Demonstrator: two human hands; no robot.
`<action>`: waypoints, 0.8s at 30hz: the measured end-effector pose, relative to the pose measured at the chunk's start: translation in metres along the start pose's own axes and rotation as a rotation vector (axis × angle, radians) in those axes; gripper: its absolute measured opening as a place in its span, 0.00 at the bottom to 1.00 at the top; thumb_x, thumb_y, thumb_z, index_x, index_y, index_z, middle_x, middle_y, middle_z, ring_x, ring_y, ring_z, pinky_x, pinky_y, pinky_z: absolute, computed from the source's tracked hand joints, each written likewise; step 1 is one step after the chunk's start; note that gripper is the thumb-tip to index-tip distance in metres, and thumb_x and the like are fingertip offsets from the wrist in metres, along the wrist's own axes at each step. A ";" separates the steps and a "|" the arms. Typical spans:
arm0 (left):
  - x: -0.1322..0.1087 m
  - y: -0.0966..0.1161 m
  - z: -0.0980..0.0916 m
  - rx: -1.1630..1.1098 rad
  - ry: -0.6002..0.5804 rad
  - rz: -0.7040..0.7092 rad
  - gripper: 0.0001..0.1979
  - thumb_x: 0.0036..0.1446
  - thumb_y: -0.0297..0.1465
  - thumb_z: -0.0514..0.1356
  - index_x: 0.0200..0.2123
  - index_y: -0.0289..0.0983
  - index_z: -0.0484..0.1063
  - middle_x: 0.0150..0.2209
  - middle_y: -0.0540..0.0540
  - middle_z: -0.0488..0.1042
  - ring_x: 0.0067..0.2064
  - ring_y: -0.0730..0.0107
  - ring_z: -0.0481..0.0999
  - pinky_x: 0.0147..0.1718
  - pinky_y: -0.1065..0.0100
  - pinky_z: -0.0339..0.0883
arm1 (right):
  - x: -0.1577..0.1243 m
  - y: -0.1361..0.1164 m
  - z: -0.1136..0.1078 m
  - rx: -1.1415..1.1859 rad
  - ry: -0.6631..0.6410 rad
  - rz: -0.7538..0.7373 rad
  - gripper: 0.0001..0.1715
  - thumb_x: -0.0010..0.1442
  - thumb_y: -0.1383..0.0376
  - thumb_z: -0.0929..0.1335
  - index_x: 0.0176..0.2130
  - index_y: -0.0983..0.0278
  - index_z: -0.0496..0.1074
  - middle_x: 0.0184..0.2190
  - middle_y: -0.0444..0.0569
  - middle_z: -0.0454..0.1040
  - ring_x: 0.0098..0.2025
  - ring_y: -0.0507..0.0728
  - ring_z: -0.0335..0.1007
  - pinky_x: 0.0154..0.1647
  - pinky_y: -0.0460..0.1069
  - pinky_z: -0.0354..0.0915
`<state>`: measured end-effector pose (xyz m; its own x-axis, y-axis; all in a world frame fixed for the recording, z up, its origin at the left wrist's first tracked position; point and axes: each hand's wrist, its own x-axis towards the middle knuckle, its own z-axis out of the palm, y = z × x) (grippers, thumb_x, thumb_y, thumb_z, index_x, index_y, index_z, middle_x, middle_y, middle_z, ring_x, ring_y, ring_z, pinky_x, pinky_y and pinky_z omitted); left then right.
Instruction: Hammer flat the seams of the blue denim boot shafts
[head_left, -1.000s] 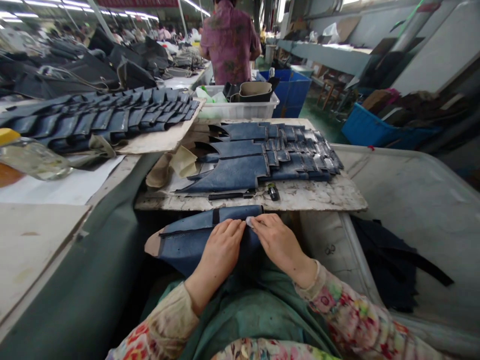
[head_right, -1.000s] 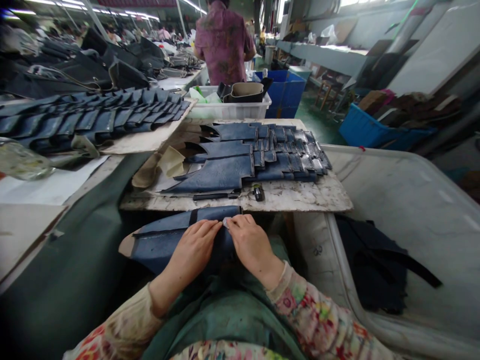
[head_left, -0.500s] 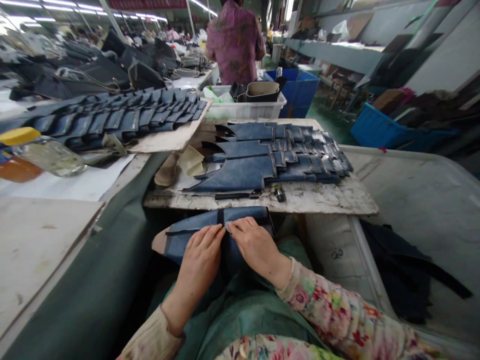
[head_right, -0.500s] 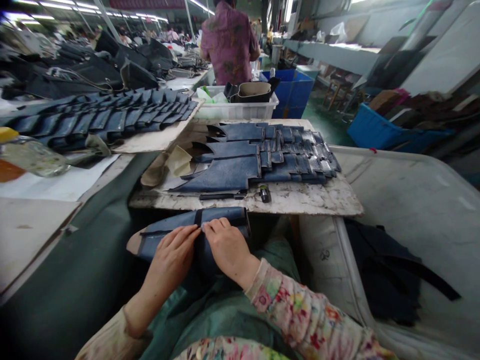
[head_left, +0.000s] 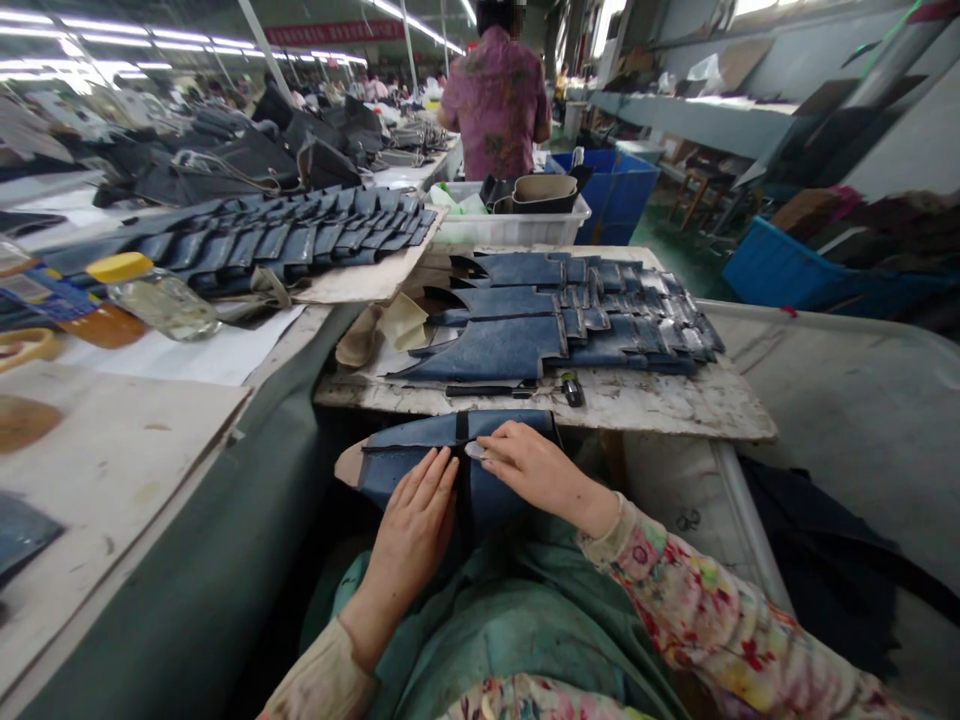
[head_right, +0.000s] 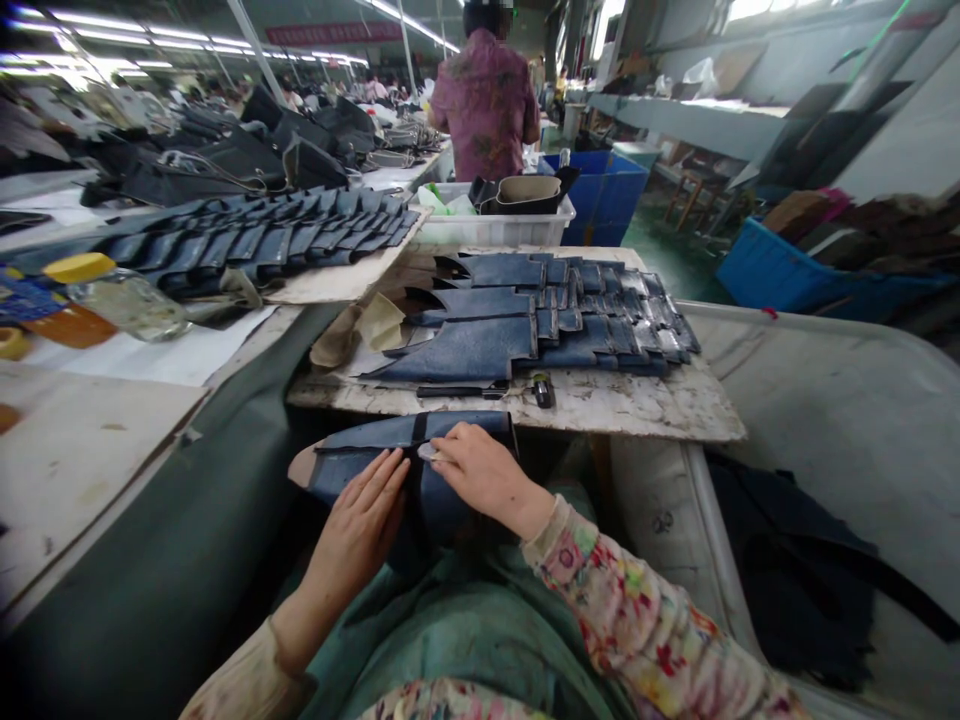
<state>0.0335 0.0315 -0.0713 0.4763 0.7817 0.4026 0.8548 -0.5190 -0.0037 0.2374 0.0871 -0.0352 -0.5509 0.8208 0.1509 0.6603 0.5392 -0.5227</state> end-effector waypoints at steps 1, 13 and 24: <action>0.000 0.000 0.000 0.004 0.015 -0.011 0.21 0.60 0.24 0.50 0.57 0.31 0.60 0.58 0.38 0.65 0.60 0.59 0.62 0.55 0.58 0.61 | 0.002 0.000 -0.001 0.006 -0.015 -0.004 0.17 0.63 0.65 0.64 0.50 0.67 0.71 0.42 0.52 0.70 0.45 0.55 0.65 0.50 0.51 0.63; 0.013 -0.002 -0.002 0.059 0.017 -0.155 0.17 0.62 0.28 0.51 0.53 0.33 0.66 0.47 0.39 0.72 0.47 0.59 0.70 0.44 0.60 0.64 | 0.014 -0.002 -0.010 -0.119 -0.132 -0.106 0.15 0.64 0.65 0.62 0.47 0.67 0.73 0.38 0.52 0.70 0.43 0.56 0.66 0.46 0.50 0.62; 0.034 -0.002 -0.011 0.012 0.013 -0.201 0.10 0.62 0.29 0.49 0.39 0.35 0.69 0.39 0.42 0.71 0.41 0.62 0.70 0.40 0.61 0.66 | 0.014 0.001 -0.009 -0.057 -0.105 -0.096 0.16 0.65 0.65 0.61 0.48 0.67 0.73 0.38 0.52 0.71 0.42 0.55 0.66 0.46 0.50 0.62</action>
<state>0.0460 0.0551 -0.0475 0.2931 0.8648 0.4078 0.9350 -0.3484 0.0668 0.2354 0.1005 -0.0261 -0.6614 0.7423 0.1074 0.6282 0.6265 -0.4613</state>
